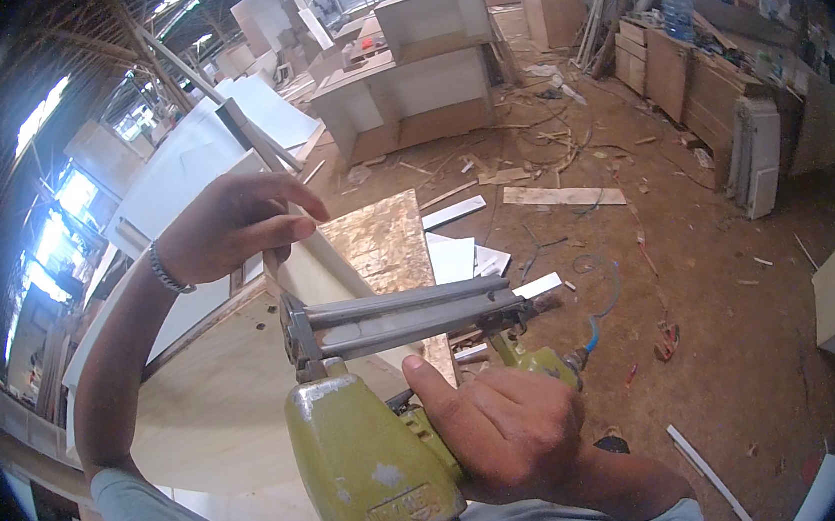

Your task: The person assembles a wooden cabinet by using a nail gun to secure wooden strips, then uses an angle grinder to trim white plastic edging, marks a new strip with a pencil, and cuts it with the grinder.

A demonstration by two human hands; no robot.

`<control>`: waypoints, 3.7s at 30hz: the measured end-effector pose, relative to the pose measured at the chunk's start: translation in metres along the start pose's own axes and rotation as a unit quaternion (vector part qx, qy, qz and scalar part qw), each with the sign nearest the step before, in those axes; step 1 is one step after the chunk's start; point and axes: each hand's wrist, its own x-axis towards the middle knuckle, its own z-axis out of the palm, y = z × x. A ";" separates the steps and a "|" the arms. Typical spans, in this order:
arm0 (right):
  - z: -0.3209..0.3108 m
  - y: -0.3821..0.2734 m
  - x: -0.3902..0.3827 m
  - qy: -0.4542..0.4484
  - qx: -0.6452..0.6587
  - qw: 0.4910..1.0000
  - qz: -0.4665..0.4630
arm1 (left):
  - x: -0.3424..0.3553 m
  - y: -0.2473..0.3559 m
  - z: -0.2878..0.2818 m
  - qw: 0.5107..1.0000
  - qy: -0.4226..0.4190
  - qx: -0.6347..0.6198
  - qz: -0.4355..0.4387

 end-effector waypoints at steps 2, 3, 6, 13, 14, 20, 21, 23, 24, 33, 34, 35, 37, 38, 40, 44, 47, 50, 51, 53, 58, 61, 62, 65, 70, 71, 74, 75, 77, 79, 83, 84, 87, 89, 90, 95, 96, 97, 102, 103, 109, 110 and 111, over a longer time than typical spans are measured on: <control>0.001 0.000 0.001 0.004 -0.003 1.000 -0.004 | 0.001 0.000 0.000 1.000 -0.001 -0.009 0.010; 0.001 0.001 0.001 0.007 -0.004 1.000 -0.006 | 0.001 0.001 0.000 1.000 -0.001 -0.003 -0.001; 0.001 0.001 0.002 -0.005 -0.010 1.000 -0.004 | 0.000 0.002 0.000 1.000 -0.003 0.006 -0.028; 0.003 0.003 0.003 0.007 -0.005 1.000 -0.004 | -0.001 0.005 0.001 1.000 -0.005 0.002 -0.006; 0.003 0.003 0.004 0.007 -0.008 1.000 -0.006 | -0.001 0.005 0.001 1.000 -0.006 0.000 -0.006; 0.002 0.000 0.008 0.004 -0.012 1.000 -0.013 | -0.002 0.008 -0.004 0.999 -0.012 0.046 -0.007; 0.001 -0.001 0.008 -0.004 -0.015 1.000 -0.015 | -0.001 0.006 -0.004 0.998 -0.006 0.055 0.013; 0.003 -0.003 0.009 0.005 -0.014 1.000 -0.025 | 0.000 0.001 -0.004 0.996 0.012 0.070 0.051; 0.003 -0.004 0.009 0.009 -0.014 0.999 -0.031 | -0.001 0.001 -0.005 0.996 0.012 0.073 0.049; 0.000 -0.023 0.019 -0.025 -0.006 1.000 0.015 | -0.006 -0.001 -0.004 0.991 0.040 0.089 0.095; -0.001 -0.024 0.020 -0.029 -0.011 0.999 0.014 | -0.005 -0.004 -0.005 0.990 0.044 0.090 0.102; -0.001 -0.025 0.020 -0.034 -0.010 0.999 0.015 | -0.006 -0.005 -0.005 0.989 0.046 0.090 0.105; 0.000 -0.027 0.021 -0.036 -0.017 0.999 0.014 | -0.008 -0.001 -0.005 0.991 0.039 0.103 0.078; 0.001 -0.028 0.021 -0.032 -0.025 0.999 0.011 | -0.009 0.002 -0.006 0.991 0.035 0.110 0.068; 0.001 -0.032 0.022 -0.035 -0.039 0.998 0.022 | -0.010 0.005 -0.006 0.993 0.026 0.102 0.047; 0.002 -0.036 0.022 -0.033 -0.041 0.998 0.032 | -0.009 -0.006 -0.004 0.991 0.038 0.097 0.080; 0.004 -0.035 0.021 -0.017 -0.014 1.000 0.022 | -0.006 -0.008 -0.002 0.988 0.053 0.094 0.113; 0.004 -0.033 0.021 -0.022 0.015 1.000 0.011 | -0.011 0.001 -0.005 0.994 0.036 0.087 0.049; 0.004 -0.032 0.021 -0.027 0.026 0.999 0.006 | -0.011 0.001 -0.005 0.994 0.037 0.089 0.052; 0.005 -0.034 0.020 -0.027 0.018 0.999 0.021 | -0.013 -0.003 -0.005 0.993 0.039 0.095 0.057; -0.006 -0.040 0.020 -0.024 -0.014 0.999 0.031 | -0.005 -0.002 -0.008 0.986 0.052 0.102 0.120; -0.002 -0.036 0.015 -0.013 -0.002 0.999 0.030 | -0.005 0.000 -0.006 0.990 0.042 0.099 0.091; 0.003 -0.036 0.015 -0.015 0.004 0.999 0.032 | -0.009 -0.001 -0.005 0.993 0.038 0.097 0.064; 0.009 -0.034 0.011 -0.016 -0.003 0.999 0.030 | -0.013 -0.008 -0.006 0.994 0.026 0.101 0.038; 0.005 -0.034 0.013 -0.019 -0.009 0.999 0.040 | -0.009 -0.009 -0.004 0.991 0.048 0.099 0.081; 0.002 -0.033 0.015 -0.015 -0.023 0.999 0.033 | -0.005 -0.005 -0.004 0.988 0.056 0.097 0.106; 0.006 -0.030 0.011 -0.022 -0.027 0.999 0.026 | -0.007 -0.005 -0.005 0.990 0.049 0.105 0.078; 0.009 -0.029 0.009 -0.028 -0.024 0.999 0.029 | -0.008 -0.008 -0.004 0.990 0.051 0.108 0.077; 0.010 -0.031 0.010 -0.037 -0.026 0.998 0.037 | -0.009 -0.013 -0.002 0.989 0.055 0.112 0.082; 0.010 -0.035 0.012 -0.034 -0.027 0.998 0.044 | -0.010 -0.012 -0.003 0.989 0.055 0.108 0.080; 0.008 -0.034 0.015 -0.020 0.010 0.999 0.023 | -0.011 -0.004 -0.004 0.991 0.049 0.110 0.065; 0.008 -0.032 0.015 -0.020 0.026 0.999 0.010 | -0.013 -0.005 -0.005 0.990 0.055 0.112 0.067; 0.012 -0.034 0.015 -0.003 0.031 0.999 0.025 | -0.010 -0.014 -0.002 0.989 0.062 0.111 0.081; 0.009 -0.045 0.010 -0.014 -0.027 0.996 0.088 | -0.011 -0.012 -0.003 0.988 0.060 0.108 0.088; 0.008 -0.046 0.005 -0.015 -0.029 0.994 0.105 | -0.012 -0.012 -0.003 0.990 0.056 0.108 0.071; -0.014 -0.034 -0.030 0.035 0.358 0.829 0.428 | -0.011 -0.011 -0.002 0.985 0.065 0.117 0.106; -0.018 -0.024 -0.035 0.065 0.379 0.809 0.443 | -0.009 -0.007 -0.002 0.988 0.053 0.117 0.087; -0.019 -0.013 -0.040 0.093 0.406 0.786 0.457 | -0.010 -0.004 -0.003 0.990 0.041 0.119 0.060; -0.037 0.087 -0.140 0.033 0.231 0.884 0.405 | -0.008 0.011 -0.009 0.996 -0.003 0.092 -0.014; -0.034 0.095 -0.136 0.013 0.212 0.890 0.404 | -0.009 0.016 -0.009 0.996 0.001 0.087 -0.022; 0.000 0.151 -0.118 -0.118 0.213 0.872 0.425 | -0.033 0.030 -0.025 0.965 0.136 0.219 0.052; 0.008 0.163 -0.116 -0.141 0.207 0.884 0.395 | -0.042 0.037 -0.026 0.948 0.163 0.267 0.059; 0.017 0.178 -0.113 -0.184 0.204 0.881 0.384 | -0.055 0.046 -0.025 0.927 0.185 0.319 0.061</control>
